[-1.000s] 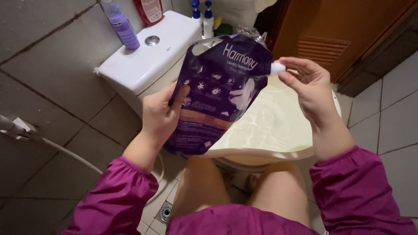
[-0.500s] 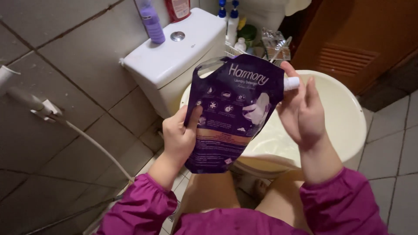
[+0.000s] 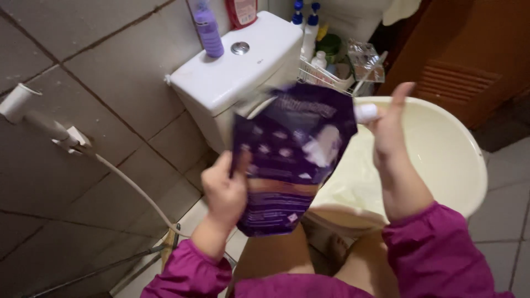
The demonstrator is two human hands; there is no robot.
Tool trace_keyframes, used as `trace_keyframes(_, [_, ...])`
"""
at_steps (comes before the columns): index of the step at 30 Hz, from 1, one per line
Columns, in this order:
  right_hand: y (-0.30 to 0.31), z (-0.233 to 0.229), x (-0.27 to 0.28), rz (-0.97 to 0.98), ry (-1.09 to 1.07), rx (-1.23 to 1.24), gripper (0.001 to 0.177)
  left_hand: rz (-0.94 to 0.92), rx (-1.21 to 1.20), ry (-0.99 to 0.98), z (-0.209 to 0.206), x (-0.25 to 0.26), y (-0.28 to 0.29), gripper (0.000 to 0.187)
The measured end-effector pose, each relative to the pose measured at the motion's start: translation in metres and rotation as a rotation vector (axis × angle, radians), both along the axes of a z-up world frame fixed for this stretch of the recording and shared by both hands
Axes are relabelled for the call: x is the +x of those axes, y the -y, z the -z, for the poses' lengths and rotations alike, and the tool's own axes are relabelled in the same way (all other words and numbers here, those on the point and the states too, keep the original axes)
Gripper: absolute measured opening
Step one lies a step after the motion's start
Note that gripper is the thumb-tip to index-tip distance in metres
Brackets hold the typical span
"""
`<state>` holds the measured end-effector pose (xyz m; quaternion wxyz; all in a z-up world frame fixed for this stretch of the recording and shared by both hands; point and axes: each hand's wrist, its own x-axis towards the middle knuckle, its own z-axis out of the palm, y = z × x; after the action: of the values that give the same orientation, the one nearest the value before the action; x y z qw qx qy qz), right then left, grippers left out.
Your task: The person removes clothes from a baby bathtub, fills the tub with water using a sprayer hose, pours laundry detergent from a pouch into the water, and mixes the water by hand.
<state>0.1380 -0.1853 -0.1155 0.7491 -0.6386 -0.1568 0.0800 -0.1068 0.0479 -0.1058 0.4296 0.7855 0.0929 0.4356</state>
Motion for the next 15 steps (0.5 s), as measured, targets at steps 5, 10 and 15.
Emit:
trace_keyframes(5, [0.030, -0.015, -0.002, -0.004, -0.022, -0.310, 0.102, -0.611, -0.076, 0.101, -0.002, 0.016, -0.073, 0.065])
trace_keyframes(10, [0.066, 0.012, -0.015, -0.016, -0.063, -0.337, 0.076, -0.788, -0.236, 0.295, -0.025, 0.068, -0.137, 0.077])
trace_keyframes(15, [0.096, 0.023, -0.027, 0.041, -0.085, -0.368, 0.076, -0.557, -0.096, 0.569, -0.028, 0.153, -0.171, 0.065])
